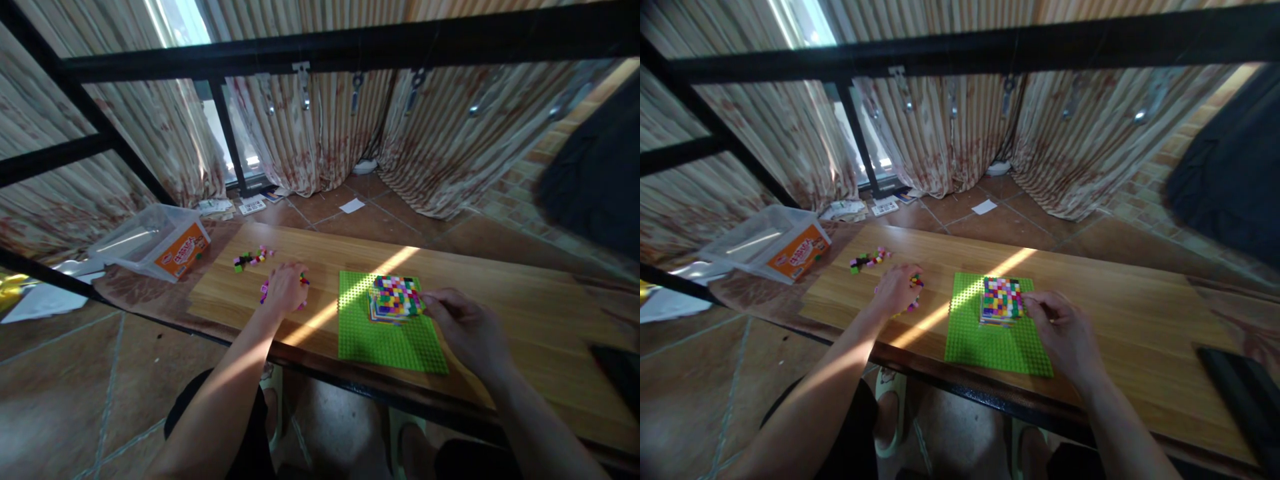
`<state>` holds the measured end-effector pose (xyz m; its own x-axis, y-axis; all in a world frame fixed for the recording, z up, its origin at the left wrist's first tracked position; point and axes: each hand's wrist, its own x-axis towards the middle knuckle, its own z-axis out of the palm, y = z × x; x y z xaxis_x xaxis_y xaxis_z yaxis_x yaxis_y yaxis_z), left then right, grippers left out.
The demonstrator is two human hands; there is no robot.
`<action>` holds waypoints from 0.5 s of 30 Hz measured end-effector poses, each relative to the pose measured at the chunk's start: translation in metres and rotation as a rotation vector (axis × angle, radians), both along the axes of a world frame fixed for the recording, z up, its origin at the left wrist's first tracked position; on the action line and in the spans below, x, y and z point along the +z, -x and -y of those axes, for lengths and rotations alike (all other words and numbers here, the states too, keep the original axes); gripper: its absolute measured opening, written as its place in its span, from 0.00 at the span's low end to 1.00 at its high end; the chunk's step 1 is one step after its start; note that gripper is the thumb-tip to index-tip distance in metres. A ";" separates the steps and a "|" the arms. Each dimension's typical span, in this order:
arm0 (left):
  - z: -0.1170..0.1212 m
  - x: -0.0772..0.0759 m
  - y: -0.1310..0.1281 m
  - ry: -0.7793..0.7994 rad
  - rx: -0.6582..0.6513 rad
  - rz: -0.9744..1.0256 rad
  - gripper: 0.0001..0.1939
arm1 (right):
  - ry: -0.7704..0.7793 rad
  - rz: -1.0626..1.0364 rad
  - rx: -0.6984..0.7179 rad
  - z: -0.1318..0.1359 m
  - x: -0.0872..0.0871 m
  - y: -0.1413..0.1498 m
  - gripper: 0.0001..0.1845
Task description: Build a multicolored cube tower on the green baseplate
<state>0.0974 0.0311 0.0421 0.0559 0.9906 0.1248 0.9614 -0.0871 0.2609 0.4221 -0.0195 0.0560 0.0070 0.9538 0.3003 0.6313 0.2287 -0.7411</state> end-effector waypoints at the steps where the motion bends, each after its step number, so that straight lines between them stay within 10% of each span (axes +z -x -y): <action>1: 0.000 0.000 -0.001 -0.001 -0.006 -0.006 0.15 | 0.000 0.002 0.006 0.000 0.000 0.000 0.13; 9: -0.003 0.004 -0.006 -0.018 -0.039 0.031 0.08 | -0.008 0.017 0.007 0.001 0.005 0.002 0.13; 15: -0.001 0.014 -0.029 -0.088 -0.208 0.468 0.08 | -0.055 -0.007 -0.011 -0.002 0.005 0.005 0.12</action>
<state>0.1267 0.0322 0.0562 0.1691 0.9491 0.2659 0.7032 -0.3052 0.6421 0.4176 -0.0179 0.0609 0.0195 0.9358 0.3519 0.6286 0.2623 -0.7322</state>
